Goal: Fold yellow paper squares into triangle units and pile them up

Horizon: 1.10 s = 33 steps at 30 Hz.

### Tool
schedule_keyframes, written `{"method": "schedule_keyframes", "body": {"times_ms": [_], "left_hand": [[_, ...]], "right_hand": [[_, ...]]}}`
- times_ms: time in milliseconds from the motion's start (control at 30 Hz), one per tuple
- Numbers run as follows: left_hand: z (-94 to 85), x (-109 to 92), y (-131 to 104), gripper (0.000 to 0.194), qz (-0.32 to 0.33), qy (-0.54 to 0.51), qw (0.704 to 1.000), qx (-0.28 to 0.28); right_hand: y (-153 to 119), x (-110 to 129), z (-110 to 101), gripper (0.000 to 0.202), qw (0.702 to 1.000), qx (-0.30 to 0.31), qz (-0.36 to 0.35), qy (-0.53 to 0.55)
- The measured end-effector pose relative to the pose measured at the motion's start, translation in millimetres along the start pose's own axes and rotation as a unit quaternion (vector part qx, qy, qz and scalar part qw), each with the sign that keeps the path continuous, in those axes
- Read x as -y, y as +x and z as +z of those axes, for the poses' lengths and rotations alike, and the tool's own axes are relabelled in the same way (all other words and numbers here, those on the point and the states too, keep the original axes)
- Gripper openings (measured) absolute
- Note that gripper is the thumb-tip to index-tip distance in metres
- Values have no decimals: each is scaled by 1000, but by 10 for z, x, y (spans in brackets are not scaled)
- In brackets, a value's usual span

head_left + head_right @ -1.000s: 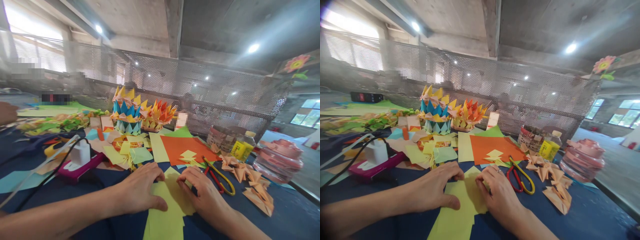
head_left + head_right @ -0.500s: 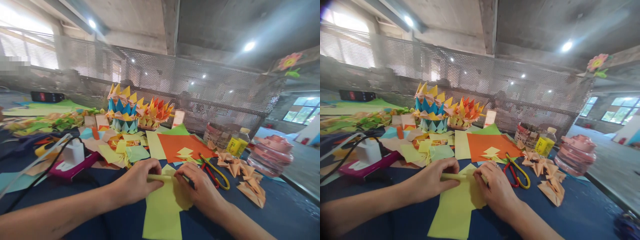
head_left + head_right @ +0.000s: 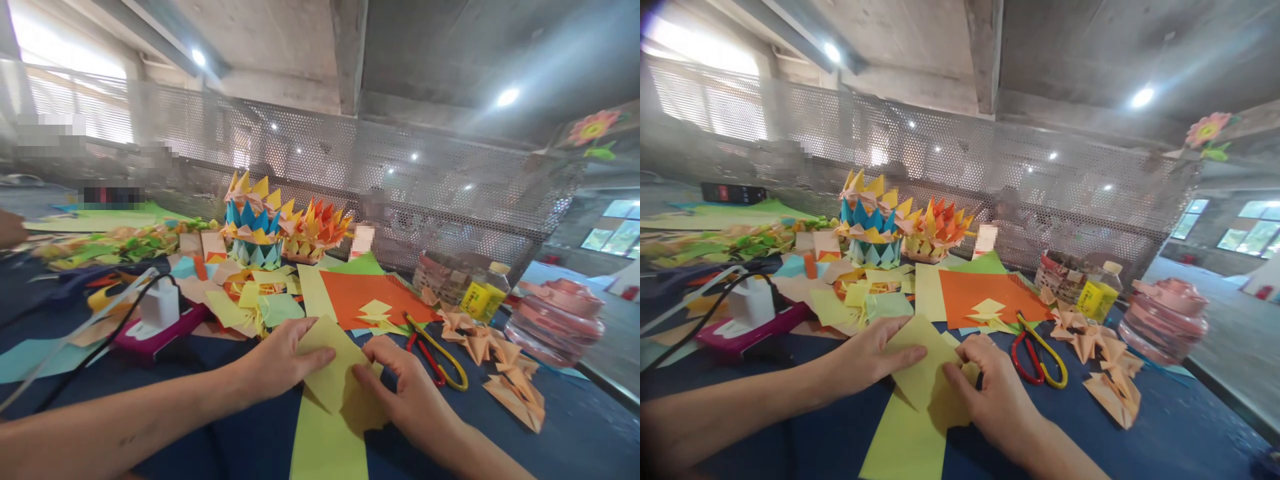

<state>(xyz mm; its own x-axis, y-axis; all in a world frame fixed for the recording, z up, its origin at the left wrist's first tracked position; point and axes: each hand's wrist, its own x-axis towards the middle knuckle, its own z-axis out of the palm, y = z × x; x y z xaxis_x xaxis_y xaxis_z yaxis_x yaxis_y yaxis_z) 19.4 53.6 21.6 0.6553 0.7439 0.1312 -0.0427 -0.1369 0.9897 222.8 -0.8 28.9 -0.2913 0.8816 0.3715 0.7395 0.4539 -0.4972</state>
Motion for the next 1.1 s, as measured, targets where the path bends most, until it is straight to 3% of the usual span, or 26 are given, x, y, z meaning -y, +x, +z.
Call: {"method": "schedule_keyframes", "body": {"times_ms": [467, 567, 700, 1000, 1100], "left_hand": [[-54, 93, 34, 30, -4, -10, 1000, 19], [-71, 90, 40, 30, -1, -3, 1000, 13], [-88, 80, 35, 30, 6, 6, 1000, 9], [-88, 126, 24, 22, 41, 32, 999, 6], [-91, 111, 25, 20, 50, 43, 998, -3]], "right_hand": [[15, -49, -67, 31, 1000, -20, 16, 15], [44, -67, -121, 34, 999, -29, 18, 9], [33, -80, -258, 22, 999, -23, 19, -19], [-658, 90, -479, 52, 984, 91, -9, -156], [-799, 171, -559, 45, 985, 87, -36, -147]]}}
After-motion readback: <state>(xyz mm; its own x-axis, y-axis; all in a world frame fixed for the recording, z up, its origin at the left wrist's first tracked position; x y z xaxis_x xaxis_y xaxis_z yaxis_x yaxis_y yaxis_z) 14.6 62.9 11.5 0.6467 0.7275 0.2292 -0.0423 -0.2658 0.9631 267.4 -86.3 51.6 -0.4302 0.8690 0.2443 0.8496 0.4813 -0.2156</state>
